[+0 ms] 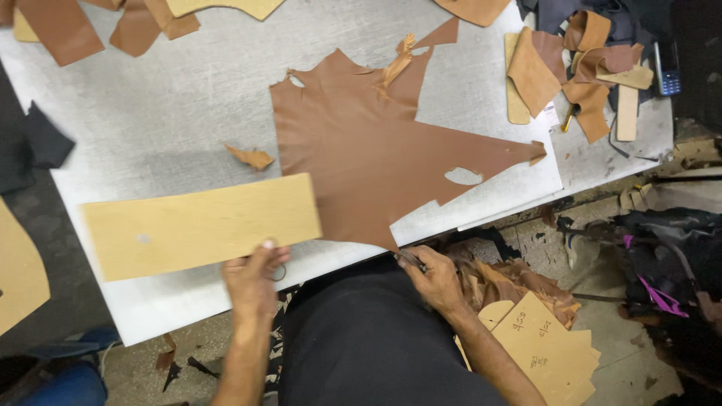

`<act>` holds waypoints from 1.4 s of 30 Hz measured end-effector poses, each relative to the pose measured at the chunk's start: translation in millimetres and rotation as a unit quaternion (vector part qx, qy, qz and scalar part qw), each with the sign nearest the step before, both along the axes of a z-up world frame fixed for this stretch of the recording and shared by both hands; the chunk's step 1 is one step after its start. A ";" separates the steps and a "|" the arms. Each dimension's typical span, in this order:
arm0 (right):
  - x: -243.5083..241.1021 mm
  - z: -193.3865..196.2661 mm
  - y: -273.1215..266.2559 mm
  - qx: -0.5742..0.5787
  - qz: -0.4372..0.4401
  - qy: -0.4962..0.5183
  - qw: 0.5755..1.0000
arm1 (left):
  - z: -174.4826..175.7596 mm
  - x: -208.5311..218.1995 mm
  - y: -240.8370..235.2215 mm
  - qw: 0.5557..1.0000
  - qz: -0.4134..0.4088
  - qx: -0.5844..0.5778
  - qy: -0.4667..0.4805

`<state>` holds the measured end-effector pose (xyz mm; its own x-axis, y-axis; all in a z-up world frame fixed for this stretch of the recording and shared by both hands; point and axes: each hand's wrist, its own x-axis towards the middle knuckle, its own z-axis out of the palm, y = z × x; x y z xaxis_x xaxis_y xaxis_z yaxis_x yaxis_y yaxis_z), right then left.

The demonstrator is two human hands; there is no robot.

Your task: The person places cardboard templates on a large piece of brown leather, traces around them with a pen, and cuts out the shapes using a utility knife. The person repeats this process with multiple templates, cutting several leather pieces and setting them aside.

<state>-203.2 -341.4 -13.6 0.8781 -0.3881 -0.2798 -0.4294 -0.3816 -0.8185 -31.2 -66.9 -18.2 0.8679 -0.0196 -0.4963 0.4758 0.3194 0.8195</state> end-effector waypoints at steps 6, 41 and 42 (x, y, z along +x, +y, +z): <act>30.5 -40.1 -45.0 0.323 -0.167 -0.082 0.928 | -19.0 -46.9 -114.5 0.929 -0.342 -0.017 0.139; 53.0 -8.7 -89.8 -0.209 0.055 -0.066 0.974 | -16.0 -5.1 -22.0 0.740 -0.288 0.504 -0.339; 49.1 -9.0 -82.1 -0.177 0.056 -0.057 0.981 | -16.6 -9.3 -18.7 0.798 -0.259 0.439 -0.320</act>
<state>-154.1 -423.5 -22.6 0.9386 -0.3423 -0.0429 -0.2821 -0.6899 -0.6666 -40.5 -85.6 -34.7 0.9375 -0.3469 0.0264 -0.2492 -0.6166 0.7468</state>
